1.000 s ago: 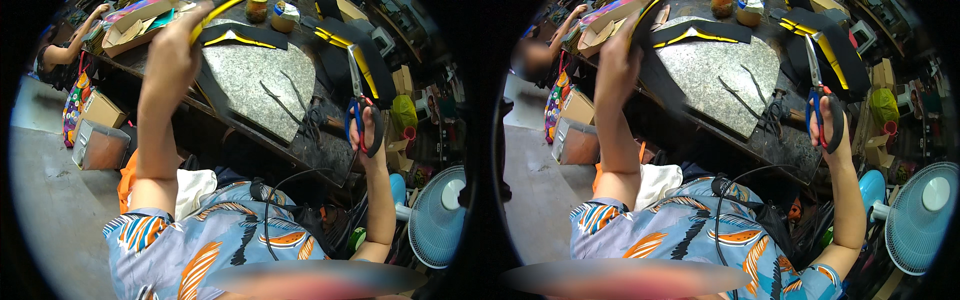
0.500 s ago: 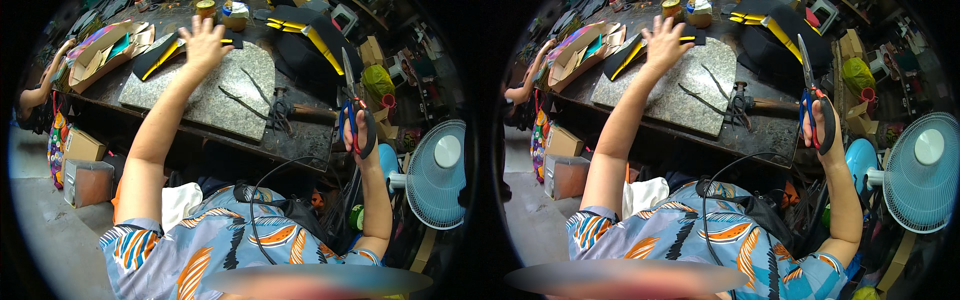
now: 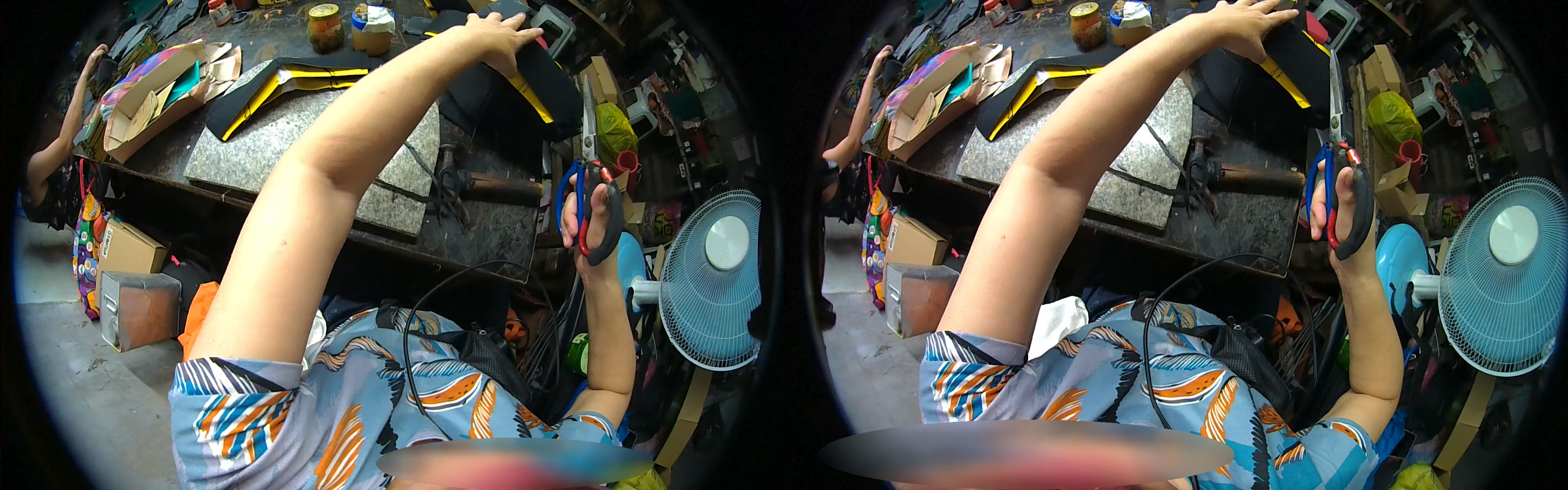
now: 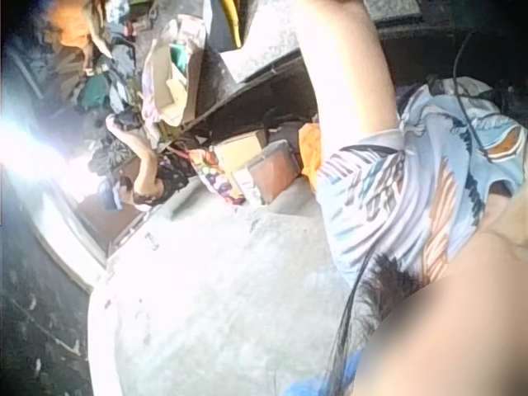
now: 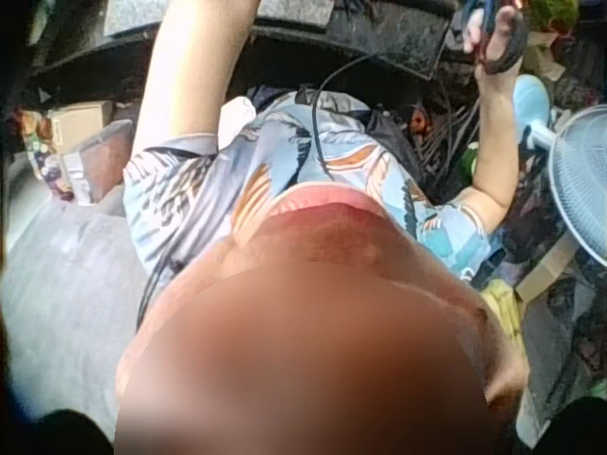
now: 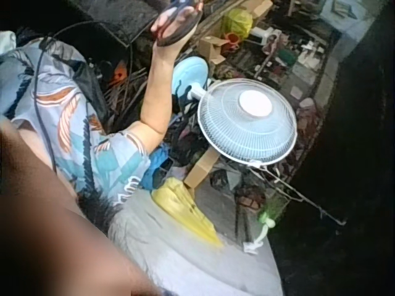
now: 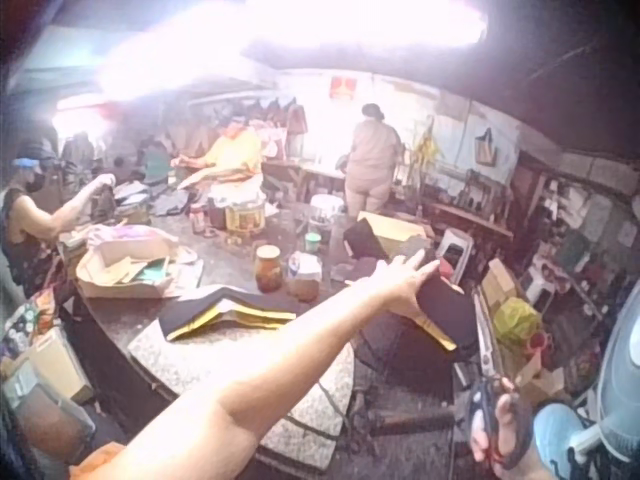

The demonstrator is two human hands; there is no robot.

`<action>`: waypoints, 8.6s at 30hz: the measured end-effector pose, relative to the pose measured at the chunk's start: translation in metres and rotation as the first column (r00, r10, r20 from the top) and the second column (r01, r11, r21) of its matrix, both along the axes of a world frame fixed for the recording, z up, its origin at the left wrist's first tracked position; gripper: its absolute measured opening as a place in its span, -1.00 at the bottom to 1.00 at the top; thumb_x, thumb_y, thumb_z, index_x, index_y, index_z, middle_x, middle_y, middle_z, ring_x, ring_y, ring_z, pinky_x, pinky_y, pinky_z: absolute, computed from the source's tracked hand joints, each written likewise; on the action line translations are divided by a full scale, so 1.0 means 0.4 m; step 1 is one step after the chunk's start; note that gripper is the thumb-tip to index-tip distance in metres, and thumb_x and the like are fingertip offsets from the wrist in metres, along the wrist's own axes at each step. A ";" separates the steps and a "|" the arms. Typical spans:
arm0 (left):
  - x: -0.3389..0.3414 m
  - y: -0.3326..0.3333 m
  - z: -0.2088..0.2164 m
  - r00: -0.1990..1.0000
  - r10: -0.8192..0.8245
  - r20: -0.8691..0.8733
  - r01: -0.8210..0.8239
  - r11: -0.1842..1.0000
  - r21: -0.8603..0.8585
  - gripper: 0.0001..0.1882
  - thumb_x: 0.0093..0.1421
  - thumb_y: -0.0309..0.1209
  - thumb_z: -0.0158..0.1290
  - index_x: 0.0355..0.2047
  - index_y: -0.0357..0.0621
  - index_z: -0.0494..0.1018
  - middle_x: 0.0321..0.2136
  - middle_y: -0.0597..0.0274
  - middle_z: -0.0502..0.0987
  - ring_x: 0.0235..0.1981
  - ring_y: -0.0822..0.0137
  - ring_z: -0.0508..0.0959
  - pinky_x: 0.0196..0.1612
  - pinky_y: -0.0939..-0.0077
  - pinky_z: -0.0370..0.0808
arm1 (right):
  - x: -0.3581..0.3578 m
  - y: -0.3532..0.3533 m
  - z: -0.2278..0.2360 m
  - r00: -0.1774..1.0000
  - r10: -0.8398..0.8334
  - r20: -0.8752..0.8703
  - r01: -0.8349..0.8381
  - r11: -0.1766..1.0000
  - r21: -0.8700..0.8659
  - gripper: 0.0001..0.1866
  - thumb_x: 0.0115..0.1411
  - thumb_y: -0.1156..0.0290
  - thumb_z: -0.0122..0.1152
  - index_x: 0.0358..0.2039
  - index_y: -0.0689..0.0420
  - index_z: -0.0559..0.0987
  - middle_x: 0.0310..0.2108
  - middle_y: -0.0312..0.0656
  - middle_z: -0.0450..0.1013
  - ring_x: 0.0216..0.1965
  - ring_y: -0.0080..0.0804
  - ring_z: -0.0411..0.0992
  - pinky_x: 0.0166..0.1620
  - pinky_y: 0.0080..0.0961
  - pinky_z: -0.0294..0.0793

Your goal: The person uses a hammer to repeatedly tap and shape a black rubber or leather shoe part on a workbench. After shaping, the person uses scissors to trim the edges of the same part. The shaped piece is placed on a stack of similar parts.

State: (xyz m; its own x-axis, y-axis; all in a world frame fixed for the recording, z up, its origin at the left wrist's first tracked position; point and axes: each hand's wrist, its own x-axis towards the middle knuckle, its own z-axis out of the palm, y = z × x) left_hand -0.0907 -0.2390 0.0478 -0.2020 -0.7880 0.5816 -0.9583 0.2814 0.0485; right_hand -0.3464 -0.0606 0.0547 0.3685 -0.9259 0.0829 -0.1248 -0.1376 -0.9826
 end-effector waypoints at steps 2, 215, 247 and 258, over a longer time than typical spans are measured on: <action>0.022 -0.001 0.027 0.986 -0.013 0.166 -0.022 0.978 0.207 -0.13 0.00 0.03 0.21 0.34 0.29 0.17 0.26 0.06 0.30 0.28 -0.04 0.28 0.21 -0.46 0.18 | -0.001 0.007 -0.003 1.000 -0.001 0.011 0.001 1.000 -0.013 -0.26 0.24 -0.31 -0.01 -0.08 0.23 0.40 -0.75 -0.40 0.23 -0.79 -0.70 0.18 -0.72 -0.78 0.12; -0.026 0.751 -0.201 -0.234 -0.123 -0.965 0.145 0.977 -0.159 -0.70 0.33 -0.42 0.06 0.00 -0.31 0.36 -0.14 0.18 0.52 -0.12 0.40 0.49 0.01 0.50 0.41 | 0.138 0.081 -0.101 0.799 0.516 -0.310 -0.516 0.852 0.089 -0.49 0.23 0.16 0.06 0.07 0.25 0.31 -0.67 -0.34 0.31 -0.63 -0.61 0.31 -0.49 -0.63 0.34; -0.015 0.754 -0.211 -0.385 -0.033 -0.922 0.251 0.958 -0.139 -0.68 0.32 -0.44 0.06 0.04 -0.28 0.34 -0.11 0.20 0.50 -0.11 0.44 0.49 0.01 0.52 0.44 | 0.120 0.077 -0.058 0.788 0.555 -0.268 -0.468 0.822 0.325 -0.59 0.23 0.28 0.05 0.03 0.19 0.32 -0.67 -0.37 0.30 -0.63 -0.64 0.32 -0.51 -0.62 0.35; -0.020 0.758 -0.203 -0.435 0.005 -0.901 0.345 0.925 -0.162 -0.65 0.33 -0.43 0.05 0.07 -0.28 0.30 -0.09 0.18 0.50 -0.11 0.44 0.51 -0.04 0.51 0.49 | 0.115 0.077 -0.083 0.807 0.532 -0.255 -0.480 0.843 0.240 -0.51 0.24 0.13 0.12 0.05 0.16 0.32 -0.68 -0.33 0.32 -0.65 -0.60 0.33 -0.52 -0.57 0.37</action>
